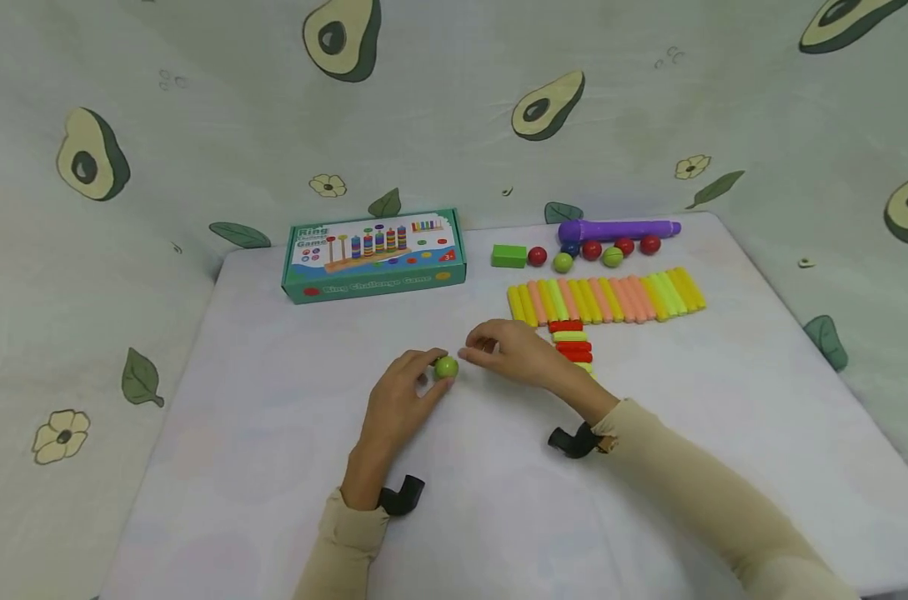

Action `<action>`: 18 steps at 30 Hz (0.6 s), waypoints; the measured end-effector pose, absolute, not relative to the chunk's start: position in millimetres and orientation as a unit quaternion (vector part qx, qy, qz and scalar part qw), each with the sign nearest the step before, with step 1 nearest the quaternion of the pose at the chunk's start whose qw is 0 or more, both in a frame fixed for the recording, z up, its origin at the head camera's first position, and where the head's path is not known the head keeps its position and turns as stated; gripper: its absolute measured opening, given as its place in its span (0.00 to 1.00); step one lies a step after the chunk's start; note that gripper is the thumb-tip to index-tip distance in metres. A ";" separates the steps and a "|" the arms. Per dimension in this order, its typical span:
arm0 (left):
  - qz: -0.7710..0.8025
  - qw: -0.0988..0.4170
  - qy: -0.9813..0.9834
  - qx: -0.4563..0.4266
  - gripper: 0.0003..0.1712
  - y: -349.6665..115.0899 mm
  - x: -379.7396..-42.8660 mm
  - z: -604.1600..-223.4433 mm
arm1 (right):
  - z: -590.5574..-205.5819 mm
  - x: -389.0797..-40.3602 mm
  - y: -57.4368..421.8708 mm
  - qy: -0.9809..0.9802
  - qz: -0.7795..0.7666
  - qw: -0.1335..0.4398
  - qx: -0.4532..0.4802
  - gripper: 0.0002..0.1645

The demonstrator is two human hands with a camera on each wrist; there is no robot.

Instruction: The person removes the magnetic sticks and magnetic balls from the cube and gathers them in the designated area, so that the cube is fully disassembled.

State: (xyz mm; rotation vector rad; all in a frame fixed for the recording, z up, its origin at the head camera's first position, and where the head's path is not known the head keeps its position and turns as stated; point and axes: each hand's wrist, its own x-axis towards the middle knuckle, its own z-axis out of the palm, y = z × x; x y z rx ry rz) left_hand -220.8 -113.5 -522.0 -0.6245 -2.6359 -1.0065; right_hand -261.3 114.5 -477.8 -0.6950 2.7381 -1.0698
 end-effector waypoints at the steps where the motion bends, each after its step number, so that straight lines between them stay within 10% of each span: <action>1: -0.354 0.128 -0.900 -0.221 0.22 -112.5 -219.8 -521.1 | -479.5 -258.0 110.5 0.893 -0.374 0.076 -0.237 0.15; 11: -0.395 0.138 -0.874 -0.249 0.28 -105.0 -218.7 -519.8 | -486.1 -242.7 117.7 0.857 -0.463 0.052 -0.220 0.19; 18: -0.385 0.136 -0.881 -0.240 0.11 -105.1 -217.3 -520.0 | -472.5 -255.9 198.2 0.900 -0.408 -0.032 -0.151 0.22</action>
